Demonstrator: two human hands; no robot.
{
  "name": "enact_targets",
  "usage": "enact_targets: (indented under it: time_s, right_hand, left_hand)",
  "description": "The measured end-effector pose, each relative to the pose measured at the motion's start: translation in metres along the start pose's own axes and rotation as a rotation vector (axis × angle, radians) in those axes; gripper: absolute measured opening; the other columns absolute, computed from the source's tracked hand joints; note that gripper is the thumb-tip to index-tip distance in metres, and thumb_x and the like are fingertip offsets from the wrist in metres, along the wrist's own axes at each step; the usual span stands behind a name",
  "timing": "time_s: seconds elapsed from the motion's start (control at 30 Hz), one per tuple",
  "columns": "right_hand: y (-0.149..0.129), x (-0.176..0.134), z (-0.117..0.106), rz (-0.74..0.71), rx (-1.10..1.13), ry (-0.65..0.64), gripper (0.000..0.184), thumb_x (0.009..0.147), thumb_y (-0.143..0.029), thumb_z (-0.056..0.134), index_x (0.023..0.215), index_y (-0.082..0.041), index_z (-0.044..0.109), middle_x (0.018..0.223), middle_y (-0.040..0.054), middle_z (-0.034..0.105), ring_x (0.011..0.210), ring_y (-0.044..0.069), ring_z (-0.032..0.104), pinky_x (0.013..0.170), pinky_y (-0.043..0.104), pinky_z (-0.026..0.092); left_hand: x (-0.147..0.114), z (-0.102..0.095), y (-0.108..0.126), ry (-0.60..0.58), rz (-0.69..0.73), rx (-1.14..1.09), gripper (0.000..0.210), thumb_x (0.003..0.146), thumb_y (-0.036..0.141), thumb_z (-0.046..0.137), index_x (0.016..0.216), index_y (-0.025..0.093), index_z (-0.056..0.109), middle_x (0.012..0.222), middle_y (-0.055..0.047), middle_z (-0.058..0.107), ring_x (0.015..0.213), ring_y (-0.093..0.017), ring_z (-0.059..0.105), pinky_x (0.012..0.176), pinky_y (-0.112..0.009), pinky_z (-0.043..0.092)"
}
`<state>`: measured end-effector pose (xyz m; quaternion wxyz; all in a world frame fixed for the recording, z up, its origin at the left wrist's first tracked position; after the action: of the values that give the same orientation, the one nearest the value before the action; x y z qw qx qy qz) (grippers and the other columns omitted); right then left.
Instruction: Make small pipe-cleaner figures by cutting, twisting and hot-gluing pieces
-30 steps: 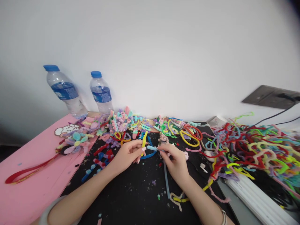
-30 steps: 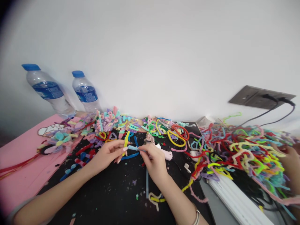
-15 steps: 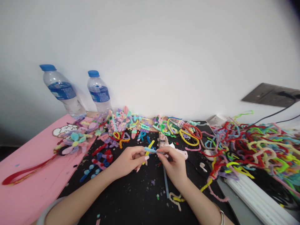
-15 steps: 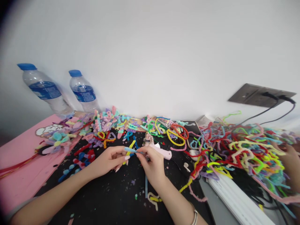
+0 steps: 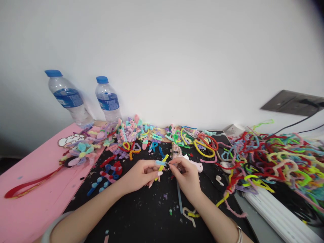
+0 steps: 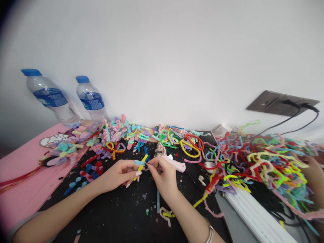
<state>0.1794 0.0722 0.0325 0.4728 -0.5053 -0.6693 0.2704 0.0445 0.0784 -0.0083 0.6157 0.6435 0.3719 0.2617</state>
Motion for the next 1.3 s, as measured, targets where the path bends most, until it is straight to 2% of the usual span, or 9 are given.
enact_targets:
  time_s: [0.27,0.37,0.47,0.6,0.83,1.1,1.3]
  right_hand:
    - [0.002,-0.002,0.002,0.012,-0.023,-0.003,0.005,0.079,-0.020,0.057,0.077,-0.018,0.061,0.066,0.0000,0.062,0.055,0.012,0.054,0.052,0.023,0.043]
    - [0.003,-0.002,0.003,0.021,-0.014,-0.011,0.006,0.079,-0.021,0.057,0.077,-0.018,0.061,0.066,0.0001,0.062,0.055,0.012,0.055,0.052,0.023,0.044]
    - [0.003,-0.002,0.003,0.024,0.003,-0.010,0.007,0.079,-0.022,0.057,0.076,-0.018,0.061,0.066,0.0003,0.062,0.053,0.013,0.055,0.050,0.023,0.044]
    - [0.000,-0.003,0.002,0.010,-0.001,0.000,0.008,0.079,-0.023,0.058,0.076,-0.018,0.062,0.065,0.0009,0.062,0.053,0.013,0.054,0.047,0.023,0.044]
    - [0.003,-0.003,0.006,0.028,0.022,-0.036,0.009,0.080,-0.024,0.057,0.077,-0.017,0.062,0.067,0.0018,0.061,0.053,0.013,0.053,0.047,0.025,0.045]
    - [0.002,-0.003,0.006,0.011,0.008,-0.056,0.008,0.080,-0.022,0.057,0.076,-0.017,0.062,0.069,0.0027,0.063,0.057,0.015,0.055,0.052,0.027,0.046]
    - [0.000,-0.003,0.006,0.003,-0.012,-0.054,0.007,0.080,-0.021,0.058,0.076,-0.018,0.062,0.069,0.0025,0.064,0.056,0.016,0.055,0.051,0.028,0.046]
  left_hand:
    - [0.000,0.001,0.003,-0.019,-0.001,-0.019,0.023,0.083,0.032,0.055,0.072,0.012,0.061,0.047,0.003,0.051,0.040,-0.007,0.045,0.044,-0.019,0.038]
    - [0.001,0.001,0.000,-0.012,-0.009,-0.036,0.021,0.082,0.031,0.056,0.079,0.012,0.063,0.046,0.003,0.052,0.039,-0.007,0.046,0.043,-0.018,0.039]
    - [0.002,0.001,-0.003,-0.006,-0.019,-0.077,0.020,0.081,0.030,0.058,0.089,0.012,0.063,0.051,0.001,0.059,0.044,-0.010,0.054,0.046,-0.019,0.043]
    - [0.002,0.002,-0.002,-0.009,-0.053,-0.134,0.019,0.079,0.029,0.060,0.088,0.012,0.060,0.061,-0.003,0.066,0.058,-0.014,0.064,0.056,-0.022,0.050]
    - [0.001,-0.003,0.004,0.039,-0.023,-0.263,0.028,0.081,0.033,0.057,0.103,0.020,0.047,0.087,-0.001,0.061,0.066,-0.015,0.068,0.057,-0.024,0.051]
    - [0.001,-0.005,0.008,0.065,0.048,-0.267,0.022,0.083,0.030,0.056,0.099,0.018,0.047,0.085,0.000,0.057,0.069,-0.013,0.063,0.060,-0.024,0.052]
    - [0.001,-0.006,0.005,0.070,0.038,-0.278,0.021,0.082,0.028,0.057,0.098,0.018,0.048,0.084,0.000,0.058,0.073,-0.013,0.063,0.064,-0.025,0.052]
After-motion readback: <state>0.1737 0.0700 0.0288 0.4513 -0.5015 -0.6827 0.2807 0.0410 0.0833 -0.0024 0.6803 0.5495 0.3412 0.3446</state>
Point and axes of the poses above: each hand's wrist, its own x-axis towards the middle knuckle, its own z-axis out of the palm, y = z × x, the point moved 8 cm from there along x, towards the middle knuckle
